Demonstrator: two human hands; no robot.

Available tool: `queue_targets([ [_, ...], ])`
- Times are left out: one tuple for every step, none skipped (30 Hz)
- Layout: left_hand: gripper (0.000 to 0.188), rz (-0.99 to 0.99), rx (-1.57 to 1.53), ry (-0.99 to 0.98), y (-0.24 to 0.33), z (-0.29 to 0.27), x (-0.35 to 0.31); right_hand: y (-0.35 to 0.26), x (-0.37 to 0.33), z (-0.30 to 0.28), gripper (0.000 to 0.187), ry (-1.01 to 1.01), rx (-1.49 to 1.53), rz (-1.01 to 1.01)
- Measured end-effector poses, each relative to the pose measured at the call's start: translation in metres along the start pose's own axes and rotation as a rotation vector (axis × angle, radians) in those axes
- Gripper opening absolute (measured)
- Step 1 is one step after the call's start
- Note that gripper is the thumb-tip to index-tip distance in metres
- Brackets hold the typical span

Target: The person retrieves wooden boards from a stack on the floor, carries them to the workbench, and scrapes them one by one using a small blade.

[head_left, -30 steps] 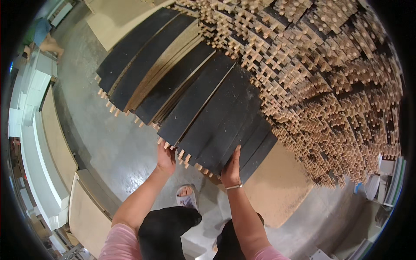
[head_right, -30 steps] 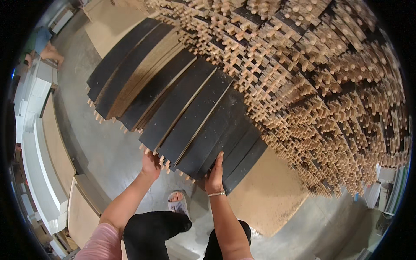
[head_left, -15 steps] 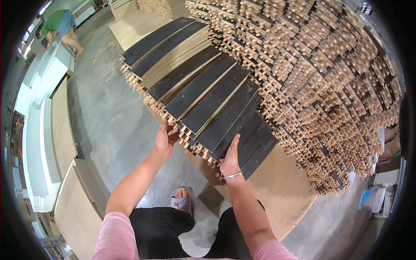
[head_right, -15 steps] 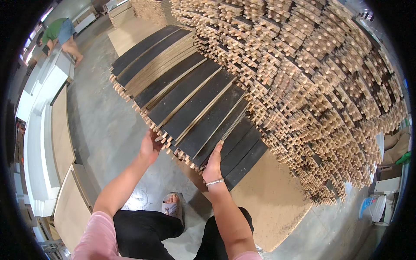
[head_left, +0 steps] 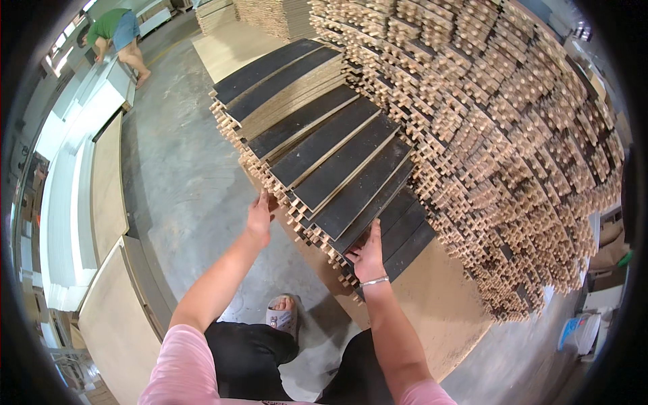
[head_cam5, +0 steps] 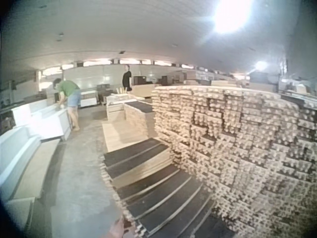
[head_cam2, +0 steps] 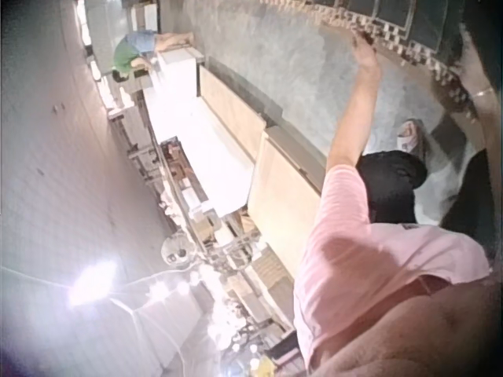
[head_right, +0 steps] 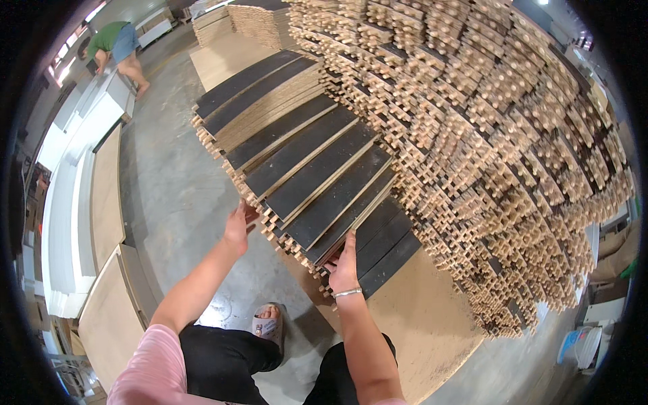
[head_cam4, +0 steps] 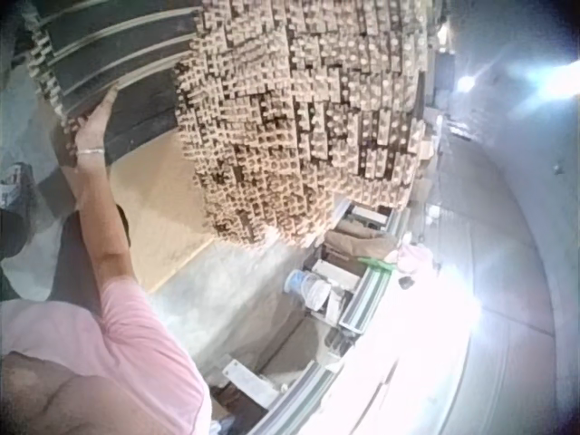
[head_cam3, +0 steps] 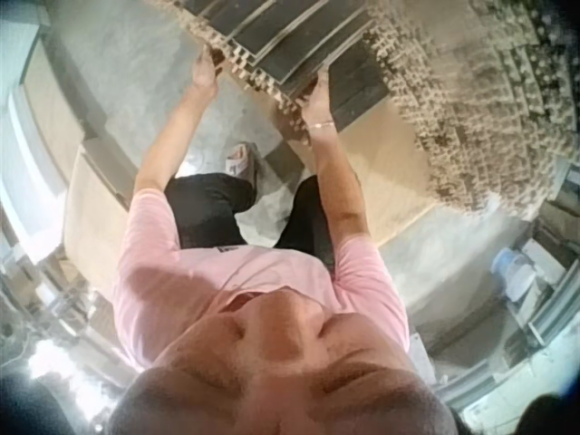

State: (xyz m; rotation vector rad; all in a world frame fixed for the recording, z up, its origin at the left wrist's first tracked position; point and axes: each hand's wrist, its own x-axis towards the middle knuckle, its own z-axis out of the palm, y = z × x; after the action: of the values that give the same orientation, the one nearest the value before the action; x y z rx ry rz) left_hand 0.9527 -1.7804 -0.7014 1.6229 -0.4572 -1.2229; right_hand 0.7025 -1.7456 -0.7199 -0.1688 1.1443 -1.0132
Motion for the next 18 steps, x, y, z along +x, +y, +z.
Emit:
queue_targets([
  [0.049, 0.003, -0.008, 0.009, 0.003, -0.003, -0.002, 0.001, 0.002, 0.000, 0.087, -0.008, -0.008, 0.002],
  [0.048, 0.140, -0.008, -0.008, 0.007, -0.008, -0.003, 0.003, 0.005, -0.001, 0.088, 0.008, -0.006, -0.008],
  [0.048, 0.276, -0.002, -0.031, 0.010, -0.008, -0.005, 0.004, 0.008, -0.003, 0.088, 0.029, 0.005, -0.020],
  [0.048, 0.278, -0.002, -0.028, 0.012, -0.005, -0.004, 0.004, 0.010, -0.005, 0.089, 0.029, 0.013, -0.027],
  [0.046, 0.287, -0.013, -0.086, 0.014, -0.001, -0.003, 0.004, 0.012, -0.008, 0.089, 0.027, 0.013, -0.027],
  [0.046, 0.298, -0.028, -0.136, 0.017, -0.001, -0.002, 0.003, 0.010, -0.005, 0.089, 0.037, 0.020, -0.028],
  [0.046, 0.299, -0.032, -0.129, 0.018, -0.004, 0.000, 0.001, 0.010, -0.003, 0.089, 0.047, 0.029, -0.031],
  [0.049, 0.230, -0.100, -0.211, 0.019, -0.006, 0.002, 0.001, 0.009, -0.004, 0.093, 0.023, 0.031, -0.017],
  [0.054, 0.162, -0.167, -0.294, 0.019, -0.009, 0.004, 0.001, 0.008, -0.002, 0.093, 0.019, 0.026, -0.017],
  [0.054, 0.164, -0.171, -0.291, 0.015, -0.011, 0.009, 0.000, 0.007, 0.000, 0.096, 0.014, 0.019, -0.009],
  [0.060, 0.205, -0.138, -0.326, 0.008, -0.014, 0.015, -0.001, 0.005, 0.001, 0.099, 0.010, 0.012, -0.002],
  [0.067, 0.241, -0.103, -0.363, 0.005, -0.013, 0.016, -0.003, 0.005, 0.000, 0.099, 0.012, 0.009, -0.002],
  [0.067, 0.239, -0.106, -0.363, 0.003, -0.010, 0.016, -0.004, 0.004, -0.001, 0.093, 0.021, 0.010, 0.030],
  [0.070, 0.216, -0.068, -0.347, 0.001, -0.006, 0.018, -0.006, 0.005, -0.002, 0.087, 0.029, 0.013, 0.062],
  [0.074, 0.191, -0.028, -0.335, 0.003, -0.001, 0.016, -0.006, 0.005, -0.004, 0.087, 0.035, 0.014, 0.060],
  [0.074, 0.188, -0.027, -0.341, 0.007, 0.002, 0.013, -0.007, 0.006, -0.006, 0.087, 0.025, 0.023, 0.066],
  [0.073, 0.161, 0.031, -0.325, 0.012, 0.004, 0.011, -0.008, 0.006, -0.009, 0.087, 0.016, 0.032, 0.071],
  [0.072, 0.137, 0.090, -0.306, 0.016, 0.006, 0.009, -0.010, 0.005, -0.007, 0.087, 0.017, 0.034, 0.069],
])
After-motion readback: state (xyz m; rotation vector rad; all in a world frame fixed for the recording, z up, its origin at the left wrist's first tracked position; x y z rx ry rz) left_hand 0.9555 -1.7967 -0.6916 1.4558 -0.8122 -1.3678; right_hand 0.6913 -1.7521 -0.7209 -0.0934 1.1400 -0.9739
